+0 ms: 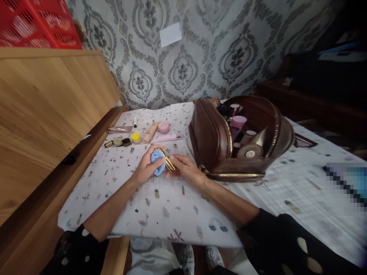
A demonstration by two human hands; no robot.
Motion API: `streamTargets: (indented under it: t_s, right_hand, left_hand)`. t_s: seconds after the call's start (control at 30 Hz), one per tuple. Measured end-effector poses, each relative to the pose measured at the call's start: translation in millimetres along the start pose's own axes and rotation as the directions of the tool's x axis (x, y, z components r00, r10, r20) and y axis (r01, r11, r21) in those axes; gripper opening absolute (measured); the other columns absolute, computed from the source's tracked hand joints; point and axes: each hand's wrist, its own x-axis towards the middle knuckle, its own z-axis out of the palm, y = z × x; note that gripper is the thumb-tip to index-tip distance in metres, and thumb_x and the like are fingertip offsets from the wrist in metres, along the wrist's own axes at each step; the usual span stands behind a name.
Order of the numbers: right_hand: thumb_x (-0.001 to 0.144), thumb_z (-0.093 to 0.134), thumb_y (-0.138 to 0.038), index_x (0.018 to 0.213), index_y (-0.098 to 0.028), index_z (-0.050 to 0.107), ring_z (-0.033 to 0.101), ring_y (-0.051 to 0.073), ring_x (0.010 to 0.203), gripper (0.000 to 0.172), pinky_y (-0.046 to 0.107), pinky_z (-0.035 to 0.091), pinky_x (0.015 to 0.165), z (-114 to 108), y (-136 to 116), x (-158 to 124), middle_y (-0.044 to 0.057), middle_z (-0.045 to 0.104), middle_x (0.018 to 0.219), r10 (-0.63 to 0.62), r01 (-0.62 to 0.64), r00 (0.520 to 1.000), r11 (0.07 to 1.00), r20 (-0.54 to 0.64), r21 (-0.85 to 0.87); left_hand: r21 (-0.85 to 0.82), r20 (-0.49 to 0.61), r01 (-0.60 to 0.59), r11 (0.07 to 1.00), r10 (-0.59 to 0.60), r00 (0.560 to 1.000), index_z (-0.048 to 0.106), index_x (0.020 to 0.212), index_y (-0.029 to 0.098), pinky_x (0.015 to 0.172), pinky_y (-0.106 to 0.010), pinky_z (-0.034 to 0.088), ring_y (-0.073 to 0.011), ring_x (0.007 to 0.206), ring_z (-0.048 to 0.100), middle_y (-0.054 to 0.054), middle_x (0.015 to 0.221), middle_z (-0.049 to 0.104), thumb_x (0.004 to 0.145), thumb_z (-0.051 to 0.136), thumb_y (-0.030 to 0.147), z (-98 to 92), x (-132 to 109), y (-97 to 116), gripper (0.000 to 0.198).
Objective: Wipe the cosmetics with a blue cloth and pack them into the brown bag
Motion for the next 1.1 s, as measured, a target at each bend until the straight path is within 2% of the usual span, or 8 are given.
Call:
streamTargets:
  t_s: [0.13,0.33,0.5,0.6,0.73,0.83,0.93,1.1]
  right_hand:
    - [0.074,0.066,-0.071,0.079,-0.018,0.062,0.061,0.015,0.063,0.053,0.025,0.038,0.051,1.2,-3.2,-0.5,0.003,0.065,0.077,0.012,-0.012,1.0,0.997,-0.001,-0.076]
    - [0.068,0.075,-0.065,0.062,-0.018,0.053,0.041,0.008,0.056,0.053,0.024,0.035,0.054,2.8,-8.3,-2.6,-0.006,0.044,0.058,-0.053,0.058,0.998,0.98,0.031,-0.192]
    - [0.06,0.084,-0.059,0.09,-0.019,0.062,0.057,0.013,0.064,0.054,0.026,0.042,0.059,2.9,-6.9,-0.1,-0.003,0.062,0.067,-0.005,0.004,1.0,0.999,-0.013,-0.041]
    - [0.059,0.085,-0.06,0.088,-0.019,0.062,0.061,0.014,0.068,0.055,0.025,0.044,0.061,3.3,-9.3,-2.0,0.0,0.068,0.071,0.025,-0.025,1.0,1.0,0.016,0.004]
    - [0.062,0.085,-0.058,0.091,-0.019,0.064,0.063,0.013,0.071,0.053,0.024,0.045,0.063,5.1,-11.5,-5.6,0.001,0.071,0.077,0.052,-0.057,0.996,0.995,0.067,0.079]
    - [0.062,0.086,-0.054,0.087,-0.019,0.064,0.061,0.012,0.068,0.048,0.025,0.048,0.062,6.1,-9.1,-5.0,-0.001,0.067,0.076,0.011,-0.02,0.998,0.99,0.066,0.14]
    - [0.062,0.088,-0.051,0.084,-0.021,0.065,0.061,0.013,0.073,0.044,0.029,0.055,0.068,5.5,-5.3,-2.6,-0.003,0.064,0.081,-0.038,0.035,0.999,0.986,0.017,0.164]
    - [0.064,0.085,-0.051,0.089,-0.022,0.067,0.059,0.013,0.068,0.042,0.031,0.054,0.071,0.0,-0.3,1.5,-0.005,0.06,0.073,-0.138,0.14,0.988,0.99,-0.067,0.032]
  left_hand:
    - [0.076,-0.084,-0.047,0.996,0.053,0.995,0.062,0.104,0.018,0.049,-0.018,0.039,-0.0084,0.057,0.048,0.003,0.072,0.054,0.082,0.069,0.055,-0.5,1.3,0.6,0.043]
    - [0.028,-0.131,-0.066,0.997,0.07,0.989,0.068,0.098,0.017,0.045,-0.019,0.033,-0.0077,0.051,0.041,0.003,0.063,0.051,0.086,0.063,0.058,-4.1,4.2,-6.2,0.043]
    - [-0.259,-0.135,0.026,0.965,-0.063,0.989,0.07,0.088,0.015,0.043,-0.018,0.035,-0.0064,0.05,0.044,0.003,0.064,0.054,0.073,0.075,0.061,-2.7,8.7,-7.9,0.049]
    - [-0.391,-0.12,0.105,0.914,-0.164,0.979,0.07,0.084,0.014,0.041,-0.019,0.038,-0.0068,0.047,0.046,0.003,0.064,0.056,0.062,0.082,0.061,-1.0,11.1,-5.0,0.053]
    - [-0.467,-0.11,0.111,0.878,-0.182,0.977,0.071,0.08,0.014,0.045,-0.019,0.044,-0.0084,0.052,0.051,0.003,0.064,0.059,0.058,0.085,0.06,0.8,11.4,-2.1,0.053]
    - [-0.412,-0.092,0.078,0.908,-0.127,0.988,0.073,0.087,0.015,0.048,-0.017,0.043,-0.0077,0.055,0.052,0.001,0.069,0.063,0.066,0.082,0.059,2.2,9.0,-2.3,0.05]
    - [-0.3,0.009,0.092,0.949,-0.094,0.996,0.072,0.105,0.017,0.055,-0.018,0.046,-0.01,0.063,0.058,-0.004,0.083,0.07,0.076,0.074,0.06,3.2,5.8,-4.2,0.053]
    - [-0.188,0.101,0.084,0.979,-0.066,0.993,0.068,0.119,0.02,0.072,-0.022,0.051,-0.0169,0.088,0.065,-0.007,0.099,0.072,0.082,0.067,0.062,1.6,3.8,-8.3,0.056]
